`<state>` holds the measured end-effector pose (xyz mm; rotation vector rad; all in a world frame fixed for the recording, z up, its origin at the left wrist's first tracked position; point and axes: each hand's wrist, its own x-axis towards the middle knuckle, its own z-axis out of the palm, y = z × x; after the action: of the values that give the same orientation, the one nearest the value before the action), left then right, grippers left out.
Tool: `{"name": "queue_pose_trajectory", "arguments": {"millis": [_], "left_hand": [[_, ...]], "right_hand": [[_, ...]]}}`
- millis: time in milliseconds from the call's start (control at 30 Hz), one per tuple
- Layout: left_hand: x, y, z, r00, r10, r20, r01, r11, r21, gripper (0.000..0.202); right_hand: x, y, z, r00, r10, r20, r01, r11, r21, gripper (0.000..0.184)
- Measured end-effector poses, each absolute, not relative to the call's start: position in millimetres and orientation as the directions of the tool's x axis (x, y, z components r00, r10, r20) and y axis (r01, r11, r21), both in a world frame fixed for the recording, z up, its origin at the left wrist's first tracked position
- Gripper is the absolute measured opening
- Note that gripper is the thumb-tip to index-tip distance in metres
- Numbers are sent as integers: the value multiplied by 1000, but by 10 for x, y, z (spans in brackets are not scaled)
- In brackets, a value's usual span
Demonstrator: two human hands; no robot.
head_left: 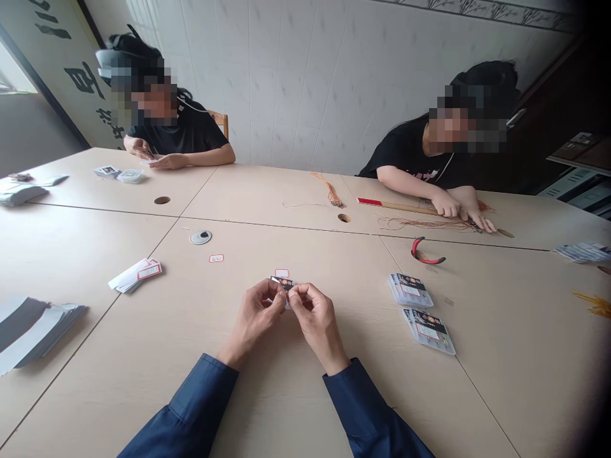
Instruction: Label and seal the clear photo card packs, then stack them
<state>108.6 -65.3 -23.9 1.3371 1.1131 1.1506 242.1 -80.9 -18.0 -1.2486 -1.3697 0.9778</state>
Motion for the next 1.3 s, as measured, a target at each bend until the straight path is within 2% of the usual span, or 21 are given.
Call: {"name": "queue_pose_trajectory", "arguments": {"millis": [567, 800, 1033, 1300], "left_hand": [[1083, -646, -220, 123, 992, 30, -57, -23, 998, 22], [1086, -636, -249, 103, 992, 78, 48, -84, 995, 23], [1078, -632, -268, 115, 988, 100, 79, -109, 991, 23], [1056, -633, -262, 132, 983, 131, 123, -147, 981, 22]], "right_hand": [[2437, -793, -218, 29, 982, 188, 242, 176, -954, 23], [2438, -801, -214, 27, 976, 216, 279, 200, -939, 23], [2443, -810, -199, 11, 969, 248, 318, 232, -919, 21], [2509, -781, -209, -88, 948, 305, 390, 314, -865, 16]]}}
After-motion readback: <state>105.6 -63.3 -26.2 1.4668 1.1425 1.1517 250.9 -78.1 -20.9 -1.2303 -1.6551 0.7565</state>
